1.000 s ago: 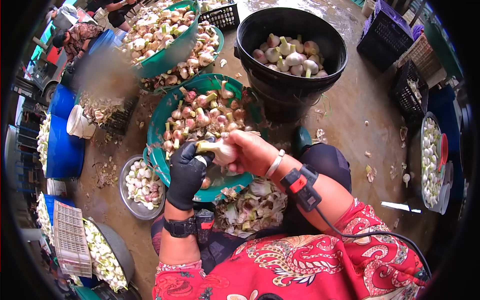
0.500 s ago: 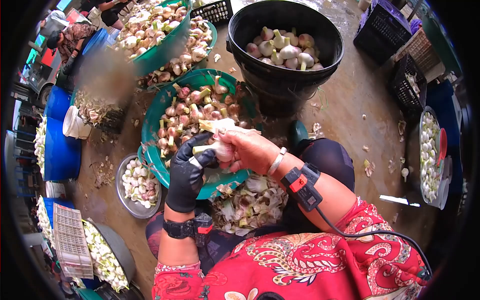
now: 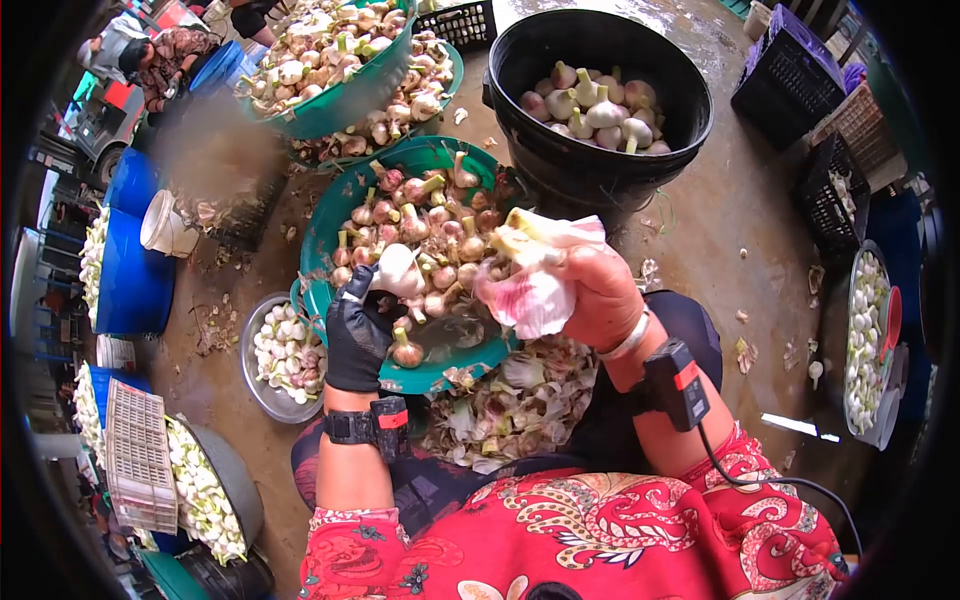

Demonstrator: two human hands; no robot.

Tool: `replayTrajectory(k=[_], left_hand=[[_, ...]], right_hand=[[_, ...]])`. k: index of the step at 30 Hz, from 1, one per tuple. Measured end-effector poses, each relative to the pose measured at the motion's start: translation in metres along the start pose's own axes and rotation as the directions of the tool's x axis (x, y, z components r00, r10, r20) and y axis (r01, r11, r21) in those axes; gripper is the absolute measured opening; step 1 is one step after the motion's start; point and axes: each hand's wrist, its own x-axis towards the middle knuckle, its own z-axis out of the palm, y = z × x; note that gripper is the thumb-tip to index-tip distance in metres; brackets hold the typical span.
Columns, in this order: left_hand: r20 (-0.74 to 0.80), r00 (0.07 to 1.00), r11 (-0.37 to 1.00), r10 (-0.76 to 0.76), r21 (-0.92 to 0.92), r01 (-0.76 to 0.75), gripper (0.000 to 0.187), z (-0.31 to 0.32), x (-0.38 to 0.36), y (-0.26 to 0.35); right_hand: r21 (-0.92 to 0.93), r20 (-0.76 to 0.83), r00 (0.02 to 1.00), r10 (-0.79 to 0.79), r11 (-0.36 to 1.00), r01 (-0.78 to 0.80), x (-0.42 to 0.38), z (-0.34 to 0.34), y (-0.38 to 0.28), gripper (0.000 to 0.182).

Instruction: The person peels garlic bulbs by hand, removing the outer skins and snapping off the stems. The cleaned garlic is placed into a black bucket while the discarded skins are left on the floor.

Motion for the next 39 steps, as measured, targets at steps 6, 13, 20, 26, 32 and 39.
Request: replayTrajectory(k=[6, 13, 20, 26, 32, 39], left_hand=[[0.383, 0.816, 0.661, 0.433, 0.481, -0.576, 0.025, 0.030, -0.007, -0.009], [0.240, 0.965, 0.979, 0.110, 0.140, -0.146, 0.021, 0.061, -0.019, -0.002], [0.300, 0.951, 0.983, -0.080, -0.134, 0.125, 0.036, 0.033, -0.009, -0.019], [0.280, 0.958, 0.925, 0.062, 0.345, -0.161, 0.031, 0.004, 0.015, -0.019], [0.594, 0.716, 0.309, 0.368, 0.648, -0.696, 0.024, 0.046, -0.004, -0.013], [0.589, 0.735, 0.167, 0.335, 0.731, -0.662, 0.023, 0.035, 0.000, -0.007]], right_hand=[[-0.996, 0.019, 0.961, 0.276, -0.076, 0.041, -0.004, -0.022, 0.020, 0.046], [-0.707, -0.331, 0.925, 0.185, 0.600, -0.373, 0.016, -0.017, 0.028, 0.030], [-0.056, -0.185, 0.982, 0.027, 0.998, -0.038, 0.014, -0.001, 0.013, 0.016], [-0.573, -0.220, 0.976, -0.005, 0.810, -0.125, 0.005, -0.017, 0.009, 0.016], [-0.993, -0.120, 0.993, -0.016, 0.003, -0.120, 0.001, -0.022, 0.018, 0.040], [-0.669, -0.185, 0.980, -0.068, 0.739, -0.075, -0.008, -0.014, 0.000, 0.023]])
